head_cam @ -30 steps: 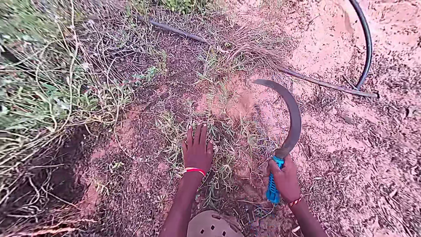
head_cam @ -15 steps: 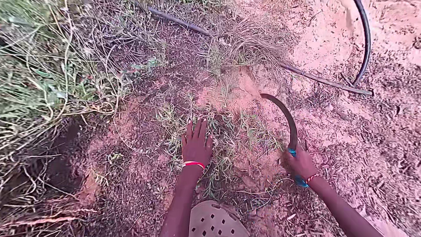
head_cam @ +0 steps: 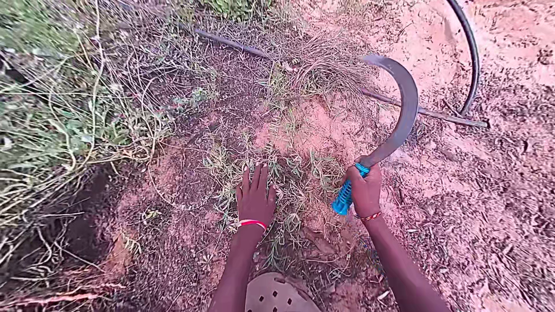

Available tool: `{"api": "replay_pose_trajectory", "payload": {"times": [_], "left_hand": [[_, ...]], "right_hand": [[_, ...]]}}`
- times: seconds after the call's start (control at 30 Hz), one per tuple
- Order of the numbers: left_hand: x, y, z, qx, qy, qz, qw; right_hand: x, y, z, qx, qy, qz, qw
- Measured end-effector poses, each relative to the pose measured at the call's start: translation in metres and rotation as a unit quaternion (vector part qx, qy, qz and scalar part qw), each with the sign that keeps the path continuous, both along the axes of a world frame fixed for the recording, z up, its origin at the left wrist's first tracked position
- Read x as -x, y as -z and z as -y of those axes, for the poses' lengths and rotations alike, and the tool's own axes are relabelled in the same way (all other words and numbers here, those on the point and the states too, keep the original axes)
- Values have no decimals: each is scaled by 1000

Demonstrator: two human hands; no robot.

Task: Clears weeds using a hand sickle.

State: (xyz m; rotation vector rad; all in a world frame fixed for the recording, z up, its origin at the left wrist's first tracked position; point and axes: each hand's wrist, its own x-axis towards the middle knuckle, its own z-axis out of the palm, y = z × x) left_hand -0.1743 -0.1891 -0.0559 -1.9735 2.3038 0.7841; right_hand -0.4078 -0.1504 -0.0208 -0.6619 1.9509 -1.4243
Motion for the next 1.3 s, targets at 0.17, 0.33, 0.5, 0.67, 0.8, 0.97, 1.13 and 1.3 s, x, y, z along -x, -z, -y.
{"api": "replay_pose_trajectory", "payload": {"times": [0.17,0.33,0.5,0.67,0.8,0.97,1.13,1.3], "left_hand": [[-3,-1,1,-5,-5,-20,1000],[-13,0,-8,23,-11,-72,997],[-14,-30,4,-104,20,-31,994],[0,-106,57,-214,102,79,968],[36,-106,98,-50,59,17,997],[75,-44,117,-105,-40,74,991],[37,-55,94,-158,75,17,984],[-33,-70,72,-187,232,47,953]], "right_hand": [[-61,-5,25,-120,-40,273,954],[-81,9,-43,-284,-244,41,926],[-67,-11,-143,-271,-315,-157,896],[-42,-3,-159,-159,-265,-320,896],[-17,1,-75,-35,-245,-370,895],[5,-31,50,-217,-403,-291,840],[10,-10,-4,-370,-406,-297,781],[-5,9,-169,-289,-373,-311,825]]}}
